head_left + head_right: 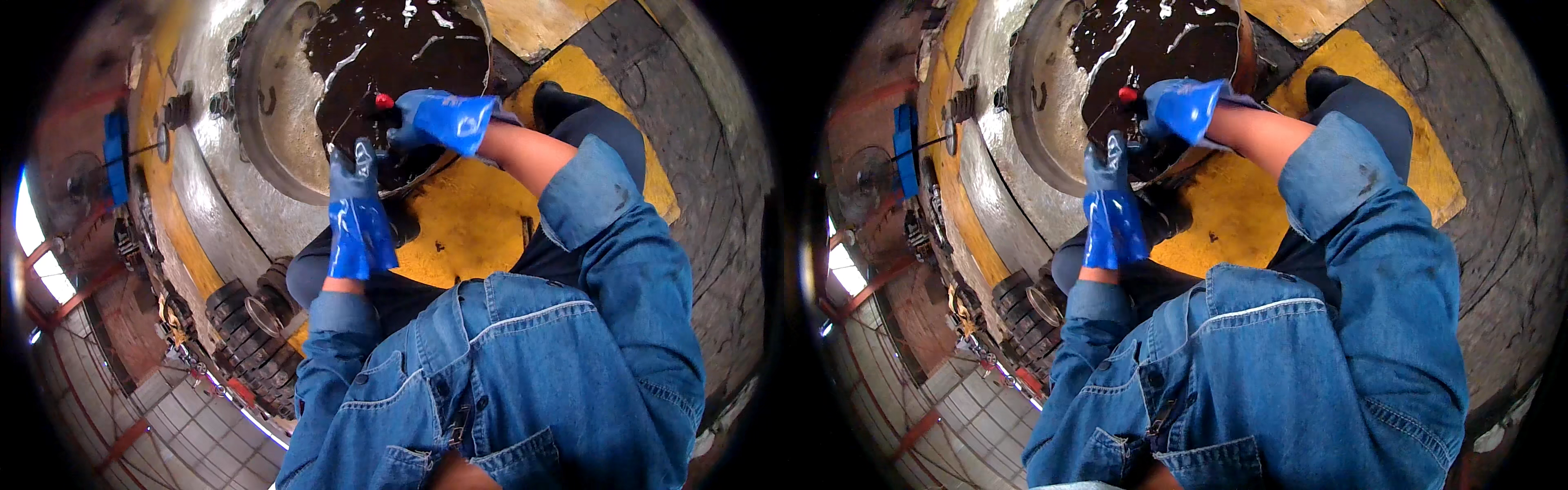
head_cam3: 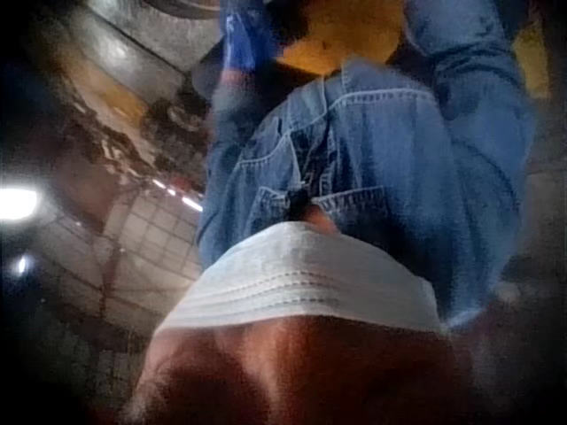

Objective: The person scrubs small, circular metal parts with a red-handled brush over a basin filled with dark liquid. The person repeatedly dips the parts into the liquid and scrubs them, then places the cleaned parts onto a pile on the floor to the left.

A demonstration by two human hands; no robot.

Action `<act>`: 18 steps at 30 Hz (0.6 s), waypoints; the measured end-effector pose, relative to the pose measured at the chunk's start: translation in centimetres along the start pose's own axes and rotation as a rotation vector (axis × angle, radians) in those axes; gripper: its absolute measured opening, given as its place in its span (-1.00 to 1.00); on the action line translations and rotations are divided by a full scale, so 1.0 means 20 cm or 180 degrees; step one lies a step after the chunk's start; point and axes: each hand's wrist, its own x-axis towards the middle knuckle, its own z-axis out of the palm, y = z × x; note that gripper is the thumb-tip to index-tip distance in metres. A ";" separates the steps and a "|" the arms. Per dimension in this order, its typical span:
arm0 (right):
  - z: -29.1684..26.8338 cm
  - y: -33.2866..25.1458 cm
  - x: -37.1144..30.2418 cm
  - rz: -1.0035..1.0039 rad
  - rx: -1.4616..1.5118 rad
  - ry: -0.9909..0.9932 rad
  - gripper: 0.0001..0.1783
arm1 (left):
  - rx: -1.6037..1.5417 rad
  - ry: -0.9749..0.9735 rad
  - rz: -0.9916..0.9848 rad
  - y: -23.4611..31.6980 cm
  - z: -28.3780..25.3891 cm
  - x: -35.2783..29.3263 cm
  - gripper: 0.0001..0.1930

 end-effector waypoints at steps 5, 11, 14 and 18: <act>-0.08 0.02 0.00 0.0244 -0.0021 0.1057 -0.51 | -0.0484 -0.1020 -0.0652 0.19 -0.05 0.09 -0.62; -0.16 0.06 -0.03 0.0837 0.0261 0.1354 -0.51 | -0.0025 -0.1421 -0.0800 0.13 -0.15 0.27 -0.66; -0.16 0.07 0.04 0.0591 0.1212 0.1295 -0.50 | -0.0491 -0.1501 -0.0842 0.08 -0.16 0.24 -0.69; -0.07 -0.01 0.11 -0.0555 0.2559 0.1171 -0.52 | -0.0752 -0.1663 -0.0891 0.04 -0.16 0.25 -0.66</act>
